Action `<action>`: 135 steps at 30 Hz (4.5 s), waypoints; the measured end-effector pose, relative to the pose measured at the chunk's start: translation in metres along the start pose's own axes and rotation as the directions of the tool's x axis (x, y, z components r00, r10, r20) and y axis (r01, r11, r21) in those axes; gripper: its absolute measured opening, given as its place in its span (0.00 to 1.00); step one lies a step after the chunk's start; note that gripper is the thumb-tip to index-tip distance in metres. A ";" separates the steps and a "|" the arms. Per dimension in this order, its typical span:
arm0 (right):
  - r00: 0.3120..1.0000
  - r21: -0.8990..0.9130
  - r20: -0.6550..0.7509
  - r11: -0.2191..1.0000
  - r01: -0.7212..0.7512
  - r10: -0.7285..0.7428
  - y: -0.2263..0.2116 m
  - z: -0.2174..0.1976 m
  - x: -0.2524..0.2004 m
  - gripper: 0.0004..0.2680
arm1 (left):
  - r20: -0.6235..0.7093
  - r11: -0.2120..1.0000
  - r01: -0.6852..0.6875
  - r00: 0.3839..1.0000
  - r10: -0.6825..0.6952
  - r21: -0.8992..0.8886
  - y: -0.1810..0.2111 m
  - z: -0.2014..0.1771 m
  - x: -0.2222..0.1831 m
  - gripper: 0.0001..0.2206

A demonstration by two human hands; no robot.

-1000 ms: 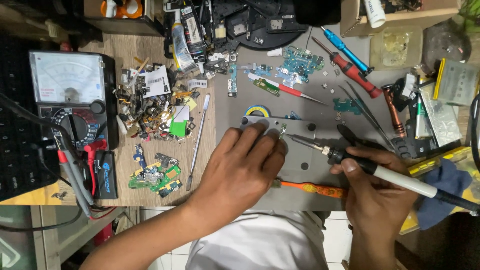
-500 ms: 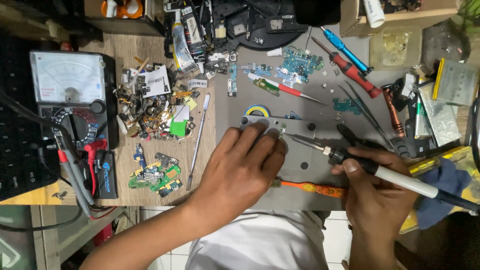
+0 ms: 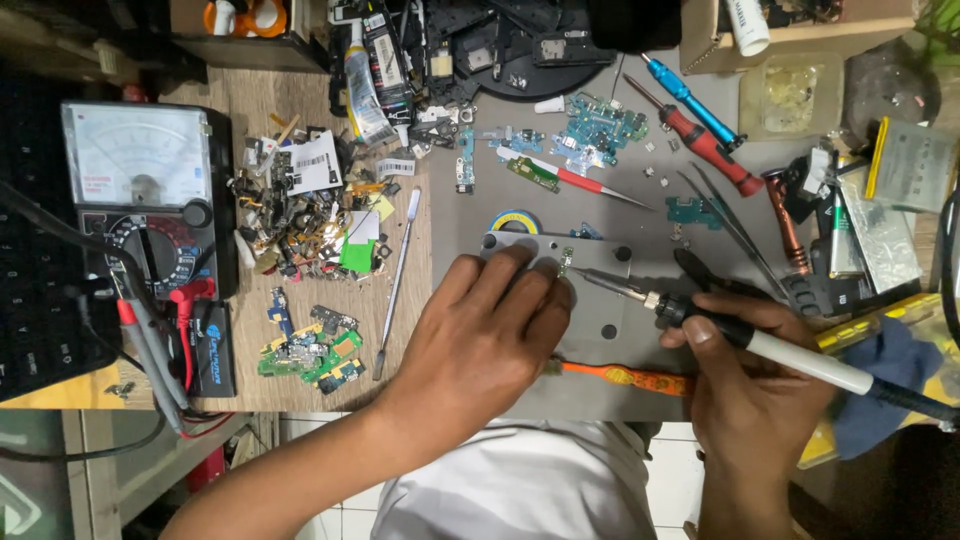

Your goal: Soldering a small electronic component onto a circuit board using tweezers and a soldering iron.

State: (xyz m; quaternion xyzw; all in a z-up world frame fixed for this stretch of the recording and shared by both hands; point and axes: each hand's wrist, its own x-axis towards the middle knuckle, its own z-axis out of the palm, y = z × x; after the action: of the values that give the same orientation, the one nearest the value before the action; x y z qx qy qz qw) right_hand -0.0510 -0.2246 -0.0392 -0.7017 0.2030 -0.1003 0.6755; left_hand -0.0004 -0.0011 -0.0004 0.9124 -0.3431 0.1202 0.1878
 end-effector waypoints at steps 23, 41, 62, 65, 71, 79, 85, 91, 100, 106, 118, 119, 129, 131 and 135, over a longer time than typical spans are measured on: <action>0.998 0.178 -0.020 0.982 -0.057 0.061 0.005 -0.008 0.004 0.07 | 0.051 0.998 0.010 0.999 -0.007 -0.059 -0.001 -0.001 0.000 0.06; 0.995 0.270 -0.092 0.963 -0.003 0.029 0.005 -0.010 0.003 0.07 | -0.177 0.970 0.108 0.973 -0.148 -0.216 -0.004 0.016 -0.013 0.04; 0.996 0.188 -0.087 0.982 0.012 0.004 0.011 -0.005 -0.006 0.07 | -0.151 0.926 0.339 0.919 -0.363 -0.165 0.003 0.021 -0.014 0.11; 0.994 0.116 -0.098 0.992 0.051 -0.040 0.009 -0.001 -0.010 0.08 | -0.173 0.936 0.326 0.922 -0.345 -0.129 0.003 0.020 -0.013 0.09; 0.993 0.037 -0.075 0.995 0.092 -0.089 0.012 0.000 -0.013 0.07 | -0.192 0.951 0.294 0.932 -0.306 -0.091 0.001 0.019 -0.014 0.10; 0.995 0.099 -0.033 0.990 0.096 -0.093 0.017 -0.006 -0.010 0.06 | -0.213 0.947 0.294 0.924 -0.316 -0.129 -0.001 0.020 -0.015 0.10; 0.996 0.088 -0.012 0.992 0.087 -0.086 0.014 -0.004 -0.010 0.08 | -0.212 0.945 0.290 0.924 -0.317 -0.150 -0.001 0.019 -0.014 0.09; 0.998 0.016 0.006 0.998 0.063 -0.063 0.006 0.000 -0.010 0.08 | -0.236 0.952 0.275 0.924 -0.300 -0.136 -0.002 0.021 -0.014 0.09; 0.999 -0.025 -0.013 0.999 0.046 -0.046 -0.008 0.017 -0.012 0.05 | -0.250 0.951 0.281 0.919 -0.305 -0.127 -0.001 0.025 -0.014 0.10; 0.999 -0.001 -0.054 1.000 0.003 -0.003 -0.006 0.019 -0.011 0.06 | -0.256 0.946 0.289 0.912 -0.319 -0.149 -0.001 0.025 -0.014 0.10; 0.999 -0.105 -0.037 0.994 0.020 -0.024 -0.007 0.018 -0.009 0.06 | -0.244 0.949 0.288 0.918 -0.312 -0.128 0.000 0.024 -0.013 0.10; 0.999 -0.058 -0.043 0.998 0.001 -0.003 -0.006 0.018 -0.009 0.06 | -0.240 0.948 0.291 0.918 -0.315 -0.131 0.000 0.023 -0.013 0.10; 1.000 -0.111 -0.026 0.994 0.014 -0.017 -0.014 0.022 -0.009 0.05 | -0.229 0.945 0.293 0.919 -0.320 -0.144 0.000 0.022 -0.012 0.10; 1.000 -0.078 -0.018 0.997 0.013 -0.015 -0.009 0.019 -0.008 0.05 | -0.225 0.945 0.292 0.920 -0.320 -0.147 0.000 0.020 -0.012 0.10; 0.995 0.079 -0.061 0.994 -0.078 0.083 -0.011 0.016 -0.006 0.06 | -0.229 0.948 0.284 0.922 -0.312 -0.144 0.001 0.018 -0.010 0.09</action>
State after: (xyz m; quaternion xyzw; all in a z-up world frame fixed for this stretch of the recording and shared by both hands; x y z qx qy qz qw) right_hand -0.0478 -0.2081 -0.0287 -0.6630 0.2489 -0.1031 0.6985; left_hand -0.0074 -0.0036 -0.0198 0.9201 -0.1800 0.1849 0.2947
